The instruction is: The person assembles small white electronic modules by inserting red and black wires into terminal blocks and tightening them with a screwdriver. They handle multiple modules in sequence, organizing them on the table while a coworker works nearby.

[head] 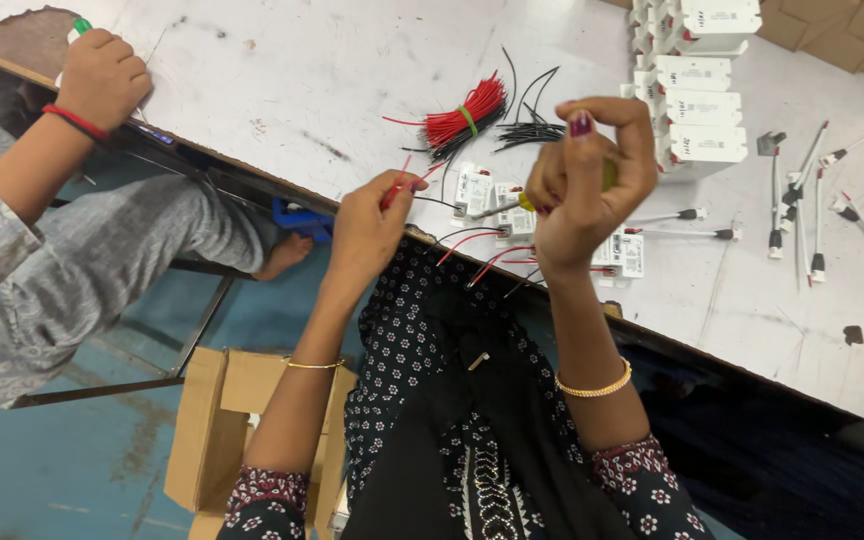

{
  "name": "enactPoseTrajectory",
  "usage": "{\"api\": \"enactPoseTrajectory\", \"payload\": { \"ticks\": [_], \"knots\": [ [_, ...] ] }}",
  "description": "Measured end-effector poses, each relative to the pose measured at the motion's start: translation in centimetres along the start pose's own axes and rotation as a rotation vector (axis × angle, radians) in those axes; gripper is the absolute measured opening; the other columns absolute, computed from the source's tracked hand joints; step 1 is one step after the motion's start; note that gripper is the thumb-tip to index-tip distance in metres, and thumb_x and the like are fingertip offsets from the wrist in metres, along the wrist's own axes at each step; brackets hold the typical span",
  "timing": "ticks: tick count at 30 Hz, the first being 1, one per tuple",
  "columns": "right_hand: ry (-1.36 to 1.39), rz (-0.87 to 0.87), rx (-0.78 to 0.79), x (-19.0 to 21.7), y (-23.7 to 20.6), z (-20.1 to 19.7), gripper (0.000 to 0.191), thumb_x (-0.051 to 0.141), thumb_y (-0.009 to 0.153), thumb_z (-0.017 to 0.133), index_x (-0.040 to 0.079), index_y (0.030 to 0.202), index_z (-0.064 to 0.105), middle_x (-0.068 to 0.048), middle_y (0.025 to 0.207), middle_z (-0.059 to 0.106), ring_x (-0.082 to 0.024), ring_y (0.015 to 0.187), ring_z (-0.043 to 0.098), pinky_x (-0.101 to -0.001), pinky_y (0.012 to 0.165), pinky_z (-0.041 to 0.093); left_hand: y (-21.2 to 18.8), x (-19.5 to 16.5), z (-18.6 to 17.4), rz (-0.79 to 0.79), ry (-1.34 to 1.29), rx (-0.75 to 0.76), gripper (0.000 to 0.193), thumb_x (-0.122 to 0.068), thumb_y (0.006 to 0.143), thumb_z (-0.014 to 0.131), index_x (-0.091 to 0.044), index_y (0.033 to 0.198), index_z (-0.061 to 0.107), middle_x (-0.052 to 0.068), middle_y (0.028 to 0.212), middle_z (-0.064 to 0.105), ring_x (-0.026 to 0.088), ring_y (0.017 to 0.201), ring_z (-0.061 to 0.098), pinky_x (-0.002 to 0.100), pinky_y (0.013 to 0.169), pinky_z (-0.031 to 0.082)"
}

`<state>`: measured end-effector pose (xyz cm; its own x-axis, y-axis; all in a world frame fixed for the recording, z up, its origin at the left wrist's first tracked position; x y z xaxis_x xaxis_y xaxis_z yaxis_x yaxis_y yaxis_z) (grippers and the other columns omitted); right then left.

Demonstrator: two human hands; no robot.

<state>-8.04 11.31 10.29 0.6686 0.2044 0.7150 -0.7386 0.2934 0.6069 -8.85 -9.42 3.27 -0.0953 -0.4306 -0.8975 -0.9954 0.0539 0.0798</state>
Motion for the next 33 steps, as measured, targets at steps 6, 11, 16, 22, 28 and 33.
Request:
{"api": "enactPoseTrajectory", "payload": {
  "ticks": [6, 11, 16, 22, 28, 33],
  "knots": [
    [-0.039, 0.026, 0.029, -1.4, 0.4, 1.0, 0.02, 0.017, 0.113, 0.055, -0.002, 0.109, 0.056, 0.0, 0.061, 0.037, -0.004, 0.041, 0.025, -0.0245, 0.036, 0.021, -0.5, 0.6, 1.5, -0.048, 0.014, 0.003, 0.021, -0.022, 0.093, 0.063, -0.012, 0.108, 0.074, 0.002, 0.054, 0.051, 0.011, 0.047, 0.045, 0.032, 0.047, 0.035],
    [-0.042, 0.019, 0.042, -2.3, 0.5, 0.9, 0.025, 0.022, 0.114, 0.057, -0.003, 0.11, 0.056, 0.002, 0.061, 0.034, -0.004, 0.041, 0.023, -0.024, 0.037, 0.02, -0.4, 1.2, 2.5, -0.072, -0.048, 0.047, 0.019, -0.027, 0.09, 0.071, -0.011, 0.099, 0.079, -0.002, 0.052, 0.044, 0.007, 0.048, 0.037, 0.031, 0.047, 0.03],
    [-0.051, 0.011, 0.063, -2.3, 0.4, 1.0, 0.029, 0.026, 0.114, 0.058, -0.003, 0.113, 0.056, 0.001, 0.06, 0.034, -0.004, 0.041, 0.024, -0.0235, 0.037, 0.019, -0.2, 1.2, 2.4, -0.119, -0.038, 0.059, 0.022, -0.028, 0.083, 0.074, -0.013, 0.097, 0.082, -0.004, 0.048, 0.034, 0.006, 0.045, 0.029, 0.03, 0.044, 0.024],
    [-0.059, 0.023, 0.071, -2.1, 0.3, 1.3, 0.026, 0.023, 0.115, 0.057, -0.003, 0.113, 0.056, 0.003, 0.057, 0.032, -0.004, 0.041, 0.022, -0.024, 0.038, 0.019, -0.4, 0.7, 1.7, -0.166, -0.033, 0.062, 0.023, -0.029, 0.084, 0.072, -0.017, 0.1, 0.083, -0.004, 0.047, 0.03, 0.006, 0.045, 0.027, 0.031, 0.044, 0.021],
    [-0.071, -0.001, 0.086, -1.9, 0.3, 1.7, 0.024, 0.021, 0.115, 0.055, -0.002, 0.113, 0.057, 0.001, 0.058, 0.033, -0.004, 0.041, 0.023, -0.0241, 0.038, 0.019, -0.6, 0.4, 1.3, -0.147, 0.031, 0.058, 0.02, -0.031, 0.083, 0.075, -0.018, 0.096, 0.083, -0.004, 0.047, 0.031, 0.006, 0.045, 0.028, 0.032, 0.044, 0.022],
    [-0.083, -0.008, 0.07, -1.7, 0.1, 1.8, 0.024, 0.021, 0.115, 0.056, -0.003, 0.112, 0.056, -0.002, 0.061, 0.039, -0.005, 0.041, 0.025, -0.0251, 0.037, 0.02, -0.6, 0.6, 1.3, -0.154, 0.039, 0.043, 0.019, -0.032, 0.082, 0.078, -0.017, 0.093, 0.082, -0.002, 0.048, 0.027, 0.008, 0.044, 0.025, 0.033, 0.045, 0.02]
  ]
}}
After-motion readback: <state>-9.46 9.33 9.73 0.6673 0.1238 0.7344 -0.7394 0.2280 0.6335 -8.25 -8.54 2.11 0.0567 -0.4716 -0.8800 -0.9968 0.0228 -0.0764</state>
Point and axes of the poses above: each hand's wrist, its own y-axis towards the middle knuckle, its own z-axis out of the palm, x = y × z, the point moved 2 cm from there along y, towards the middle knuckle
